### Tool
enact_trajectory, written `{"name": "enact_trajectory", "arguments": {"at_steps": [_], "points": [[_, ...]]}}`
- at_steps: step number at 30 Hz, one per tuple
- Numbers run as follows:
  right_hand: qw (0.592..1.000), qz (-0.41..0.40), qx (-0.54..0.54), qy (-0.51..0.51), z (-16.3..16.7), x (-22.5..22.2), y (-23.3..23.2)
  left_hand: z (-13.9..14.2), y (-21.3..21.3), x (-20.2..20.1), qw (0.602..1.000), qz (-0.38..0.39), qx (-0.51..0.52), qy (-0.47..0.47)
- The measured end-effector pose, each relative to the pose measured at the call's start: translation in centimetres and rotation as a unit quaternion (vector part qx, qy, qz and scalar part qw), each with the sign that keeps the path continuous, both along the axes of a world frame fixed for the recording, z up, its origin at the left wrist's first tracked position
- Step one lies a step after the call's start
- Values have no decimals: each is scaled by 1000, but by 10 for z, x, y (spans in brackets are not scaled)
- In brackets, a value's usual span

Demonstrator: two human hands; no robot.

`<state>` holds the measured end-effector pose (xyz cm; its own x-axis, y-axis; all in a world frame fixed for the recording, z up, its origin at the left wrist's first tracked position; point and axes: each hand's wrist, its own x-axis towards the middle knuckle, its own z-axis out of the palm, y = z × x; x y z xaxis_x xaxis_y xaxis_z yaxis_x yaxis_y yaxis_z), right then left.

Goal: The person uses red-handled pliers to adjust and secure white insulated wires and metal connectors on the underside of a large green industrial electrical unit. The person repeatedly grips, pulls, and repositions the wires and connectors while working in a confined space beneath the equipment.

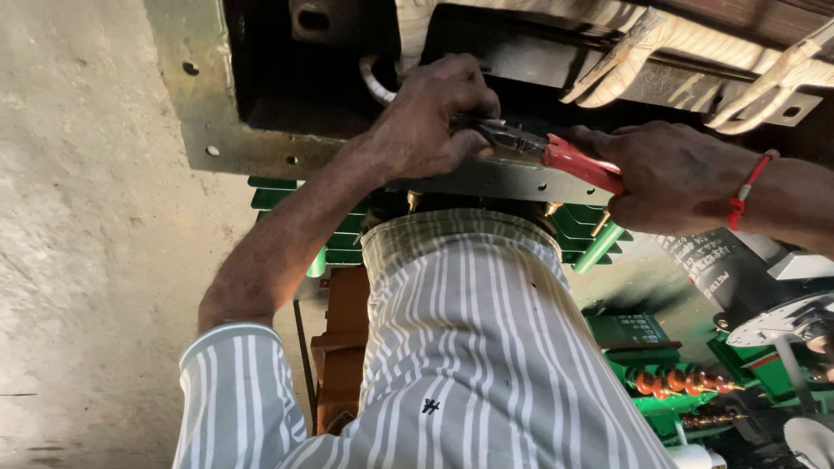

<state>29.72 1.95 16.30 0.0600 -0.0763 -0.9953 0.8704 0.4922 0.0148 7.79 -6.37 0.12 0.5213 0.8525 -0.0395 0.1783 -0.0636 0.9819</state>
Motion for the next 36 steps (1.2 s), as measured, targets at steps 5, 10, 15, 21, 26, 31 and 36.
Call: {"name": "enact_trajectory", "arguments": {"at_steps": [5,10,15,21,26,31,36], "points": [[998,-15,-15,58,-20,20,1,4,3,4,999,-6,-48,-7],[996,-33,-36,68,-32,40,-12,7,6,3,995,-28,-93,-21],[981,-89,-4,172,-21,36,-21,6,11,-3,994,-46,-94,-25],[991,93,-78,62,-20,20,18,4,28,3,992,-122,-17,27],[993,59,-104,16,-11,-3,42,7,45,7,977,-175,-124,16],[991,19,-136,-4,-14,-9,27,13,51,6,964,-202,-169,46],[975,36,-77,207,-33,50,-9,7,39,1,965,-209,-146,63]]}}
